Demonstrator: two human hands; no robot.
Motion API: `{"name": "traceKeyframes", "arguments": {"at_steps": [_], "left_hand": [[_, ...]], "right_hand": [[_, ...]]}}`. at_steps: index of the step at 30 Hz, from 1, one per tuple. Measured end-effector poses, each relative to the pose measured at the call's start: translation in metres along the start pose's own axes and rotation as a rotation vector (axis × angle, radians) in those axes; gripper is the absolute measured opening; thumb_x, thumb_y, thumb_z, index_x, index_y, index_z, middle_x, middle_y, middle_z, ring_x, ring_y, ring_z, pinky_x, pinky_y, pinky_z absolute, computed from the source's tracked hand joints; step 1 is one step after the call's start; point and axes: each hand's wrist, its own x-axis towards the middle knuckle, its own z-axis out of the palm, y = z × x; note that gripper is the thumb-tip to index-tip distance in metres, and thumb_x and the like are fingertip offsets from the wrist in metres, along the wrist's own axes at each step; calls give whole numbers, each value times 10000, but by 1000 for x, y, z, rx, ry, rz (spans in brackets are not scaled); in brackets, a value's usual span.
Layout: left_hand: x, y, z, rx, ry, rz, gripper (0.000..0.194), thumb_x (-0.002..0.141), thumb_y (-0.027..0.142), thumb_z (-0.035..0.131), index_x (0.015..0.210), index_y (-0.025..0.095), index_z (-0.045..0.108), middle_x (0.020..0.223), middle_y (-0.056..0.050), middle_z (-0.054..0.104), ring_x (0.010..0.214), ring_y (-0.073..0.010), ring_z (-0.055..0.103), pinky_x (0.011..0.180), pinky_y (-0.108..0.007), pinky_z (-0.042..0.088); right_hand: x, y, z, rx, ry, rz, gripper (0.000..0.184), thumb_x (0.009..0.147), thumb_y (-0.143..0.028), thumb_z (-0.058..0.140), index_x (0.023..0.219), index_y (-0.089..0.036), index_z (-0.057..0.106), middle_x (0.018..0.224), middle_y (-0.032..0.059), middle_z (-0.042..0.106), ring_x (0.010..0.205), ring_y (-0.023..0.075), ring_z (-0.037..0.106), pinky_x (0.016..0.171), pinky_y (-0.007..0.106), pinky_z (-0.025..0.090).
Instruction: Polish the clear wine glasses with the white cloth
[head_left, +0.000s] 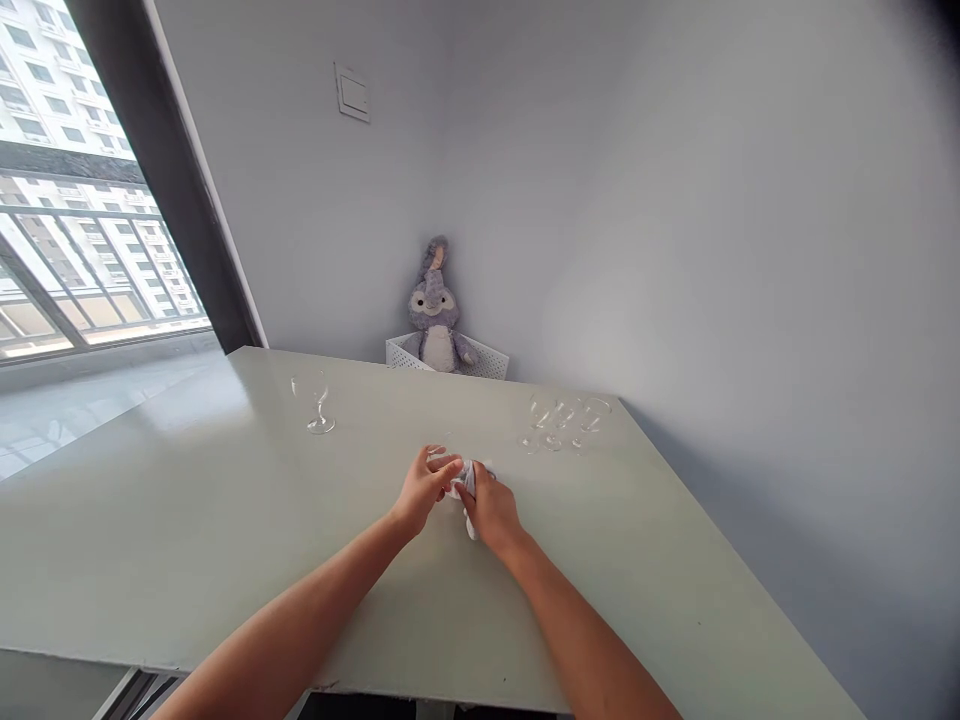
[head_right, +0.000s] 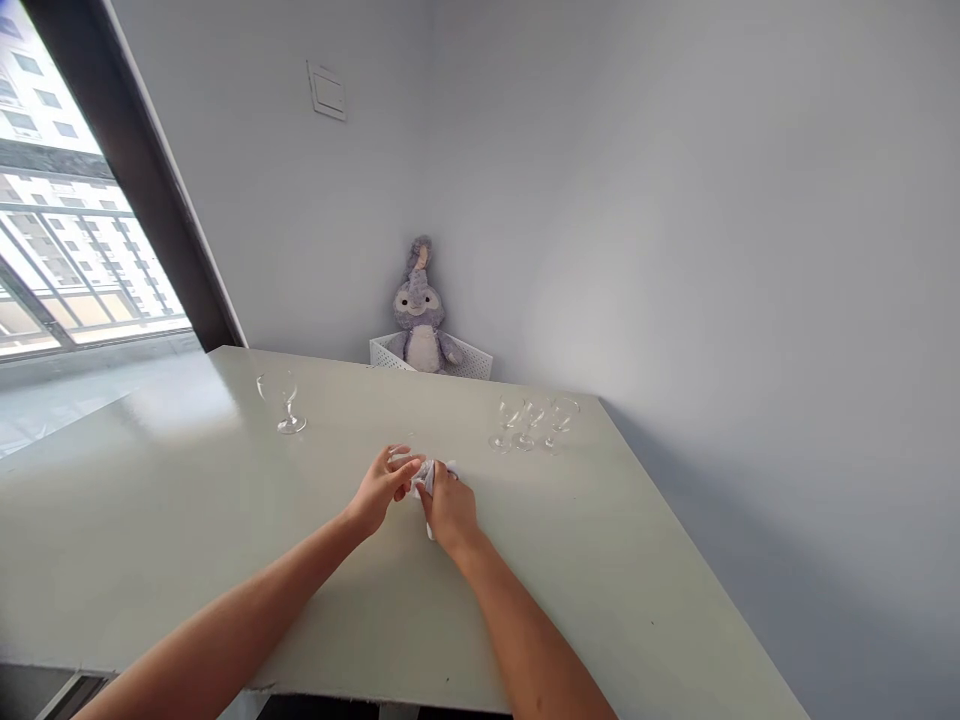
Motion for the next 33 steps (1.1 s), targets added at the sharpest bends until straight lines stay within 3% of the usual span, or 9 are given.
{"name": "traceKeyframes", "arguments": {"at_steps": [3, 6, 12, 15, 17, 22, 25, 29, 33], "left_hand": [[6, -7, -3, -107, 105, -27, 484, 637, 459, 673, 950, 149, 472, 755, -34, 603, 468, -47, 458, 430, -181, 338], [14, -7, -12, -281, 162, -94, 407, 624, 430, 695, 820, 142, 483, 750, -28, 587, 471, -40, 484, 443, -182, 387], [29, 9, -33, -462, 243, -50, 342, 644, 361, 700, 768, 143, 468, 748, -38, 592, 457, -29, 476, 438, -170, 406], [32, 21, -44, -516, 304, 59, 334, 662, 363, 682, 772, 157, 444, 824, -45, 600, 441, -4, 442, 427, -152, 384], [31, 26, -48, -502, 316, 146, 335, 671, 372, 669, 788, 166, 433, 877, -44, 602, 443, 4, 436, 433, -149, 378], [21, 27, -38, -264, 321, 323, 394, 687, 379, 640, 962, 217, 410, 1040, -34, 584, 457, -2, 443, 450, -167, 385], [10, 20, -23, -94, 205, 430, 455, 679, 337, 655, 1027, 240, 379, 1119, -54, 551, 451, 0, 414, 430, -166, 365], [-2, 2, -2, 47, -56, 492, 524, 673, 320, 667, 1090, 242, 360, 1191, -99, 502, 465, -4, 382, 429, -168, 356], [-5, -12, 7, 146, -202, 486, 642, 700, 366, 636, 1225, 282, 276, 1285, -133, 424, 551, -40, 457, 511, -210, 428]], "right_hand": [[-3, -2, 4, -169, 78, -216, 406, 837, -271, 423, 1234, -189, 451, 1041, 138, 607, 882, 261, 565, 765, 401, 401], [-6, -12, 3, -238, 49, -415, 467, 824, -154, 391, 1288, -205, 415, 1256, 136, 487, 1071, 289, 483, 904, 465, 328], [-11, -19, 10, -216, -101, -588, 457, 791, -109, 450, 1218, -265, 498, 1153, 81, 581, 1174, 274, 397, 1040, 525, 96], [-12, -15, 12, -236, -166, -554, 390, 779, -245, 552, 1168, -276, 535, 1059, 75, 633, 1075, 295, 462, 1010, 558, 110], [-12, -14, 8, -210, -168, -539, 471, 756, -389, 585, 1209, -297, 495, 1160, 66, 584, 1039, 302, 469, 985, 553, 163], [-12, -14, -13, -57, 48, -494, 456, 878, -363, 374, 1319, -251, 363, 1214, 85, 522, 984, 226, 503, 858, 370, 363], [-8, -10, -20, -64, 196, -375, 399, 886, -347, 350, 1242, -208, 464, 976, 116, 598, 887, 219, 529, 786, 342, 383], [-2, -3, -17, -171, 120, -292, 362, 853, -392, 407, 1143, -218, 536, 728, 63, 613, 686, 197, 544, 654, 293, 375], [5, 7, -12, -239, 89, -137, 226, 816, -348, 426, 870, -225, 608, 646, 27, 618, 569, 167, 524, 560, 250, 329]]}}
